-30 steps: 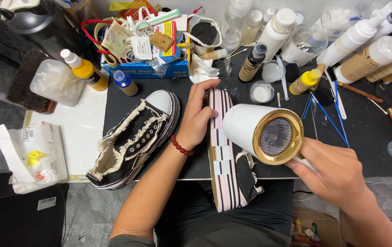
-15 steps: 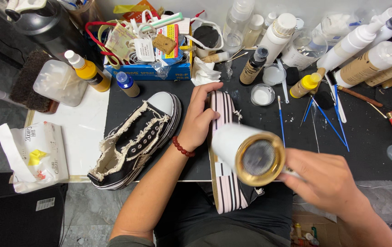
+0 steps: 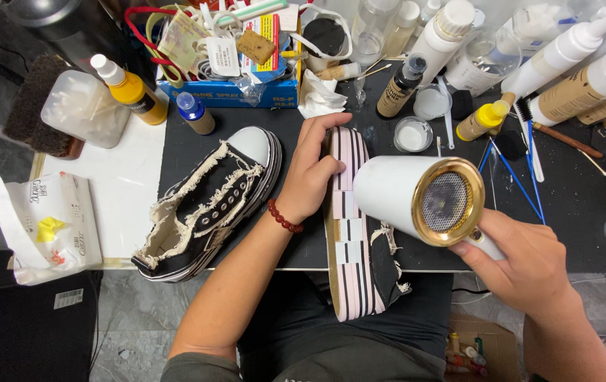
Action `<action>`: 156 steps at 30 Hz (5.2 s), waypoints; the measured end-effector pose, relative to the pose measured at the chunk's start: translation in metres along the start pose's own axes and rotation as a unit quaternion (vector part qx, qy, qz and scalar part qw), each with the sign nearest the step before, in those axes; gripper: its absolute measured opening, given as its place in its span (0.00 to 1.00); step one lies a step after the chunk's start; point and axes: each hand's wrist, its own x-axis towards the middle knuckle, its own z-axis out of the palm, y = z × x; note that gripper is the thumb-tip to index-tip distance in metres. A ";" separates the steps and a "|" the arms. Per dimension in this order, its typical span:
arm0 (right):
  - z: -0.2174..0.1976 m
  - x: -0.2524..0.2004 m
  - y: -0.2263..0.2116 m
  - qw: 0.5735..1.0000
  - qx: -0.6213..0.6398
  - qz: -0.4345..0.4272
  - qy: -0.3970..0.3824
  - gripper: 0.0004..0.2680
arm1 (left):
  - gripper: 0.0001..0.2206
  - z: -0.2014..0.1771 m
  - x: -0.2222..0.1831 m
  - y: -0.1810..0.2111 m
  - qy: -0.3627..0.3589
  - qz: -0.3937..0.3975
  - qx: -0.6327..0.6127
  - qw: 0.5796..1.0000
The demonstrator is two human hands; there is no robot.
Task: The person uses a handheld dryer to heat the sole of a sneaker, then applies a white liquid from a jar to the side of the sole using a small brush, and finally wipes the side of the sole with the brush.
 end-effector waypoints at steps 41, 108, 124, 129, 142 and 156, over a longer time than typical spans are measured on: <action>-0.013 -0.113 0.113 0.914 0.246 0.283 0.154 0.16 | 0.27 0.002 0.001 0.004 -0.025 -0.011 0.023 0.999; 0.074 -0.018 0.066 0.884 0.339 0.275 0.167 0.12 | 0.29 -0.002 0.001 -0.002 -0.037 -0.010 0.057 0.998; 0.047 -0.042 0.098 0.703 0.674 0.198 0.110 0.08 | 0.32 -0.001 -0.008 -0.010 -0.010 0.069 0.014 0.997; 0.032 -0.009 0.082 0.701 0.679 0.186 0.111 0.06 | 0.34 -0.001 -0.011 -0.007 0.009 0.086 0.065 0.994; 0.044 0.058 0.115 0.851 0.484 0.184 0.089 0.07 | 0.27 -0.002 -0.011 -0.008 0.017 0.085 0.085 0.993; 0.078 0.076 0.165 0.901 0.383 0.114 0.170 0.12 | 0.25 0.001 -0.005 -0.006 0.017 0.063 0.121 0.991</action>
